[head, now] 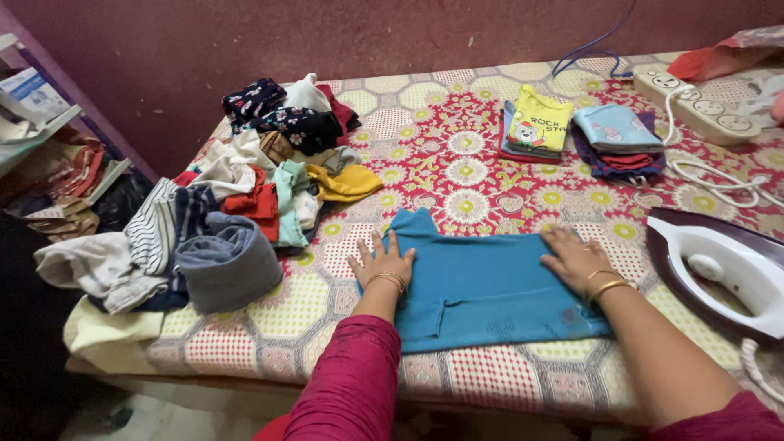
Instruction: The person irons a yellow t-shirt and a blue t-shirt on a bed, then folds each shirt and places them in a stack. The person uses an electric iron and handles the shirts by hand.
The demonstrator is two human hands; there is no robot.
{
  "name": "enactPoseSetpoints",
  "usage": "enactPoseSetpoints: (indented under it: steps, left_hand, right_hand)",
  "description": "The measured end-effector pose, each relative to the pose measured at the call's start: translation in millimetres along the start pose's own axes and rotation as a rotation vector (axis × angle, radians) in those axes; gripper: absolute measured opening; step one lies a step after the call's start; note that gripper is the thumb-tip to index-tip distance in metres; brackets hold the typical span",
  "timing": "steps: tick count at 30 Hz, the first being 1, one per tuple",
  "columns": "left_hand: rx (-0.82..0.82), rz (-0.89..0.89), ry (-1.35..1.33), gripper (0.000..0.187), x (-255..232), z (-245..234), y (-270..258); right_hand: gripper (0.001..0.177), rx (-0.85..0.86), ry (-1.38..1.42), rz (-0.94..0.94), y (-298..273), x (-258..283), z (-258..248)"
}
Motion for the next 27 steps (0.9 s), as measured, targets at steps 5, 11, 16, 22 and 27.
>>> enactPoseSetpoints:
  steps: [5,11,16,22,27]
  left_hand:
    - [-0.214,-0.113,-0.082,0.085,-2,-22,23]
    - [-0.169,-0.046,-0.239,0.063,5,-18,72]
    - [-0.1,0.221,-0.597,0.046,12,-5,98]
    - [-0.004,0.695,-1.085,0.025,16,-28,65]
    - [0.07,0.784,-1.158,0.023,24,-30,8]
  right_hand:
    - [0.059,-0.183,0.135,0.106,28,-44,-12]
    - [0.038,-0.274,0.156,0.189,19,-54,-23]
    - [0.027,-0.38,0.269,0.157,11,-67,-24]
    - [0.022,-0.29,1.139,0.037,-8,-87,-18]
    - [0.019,-0.554,0.609,-0.19,-81,-54,-84]
Point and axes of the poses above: each hand's wrist, its own y-axis towards the middle knuckle, its own z-axis out of the palm, x = y × z, the point moved 10 cm from there along y, towards the middle knuckle, and after that the axes turned 3 degrees about x, right-handed, at the moved point
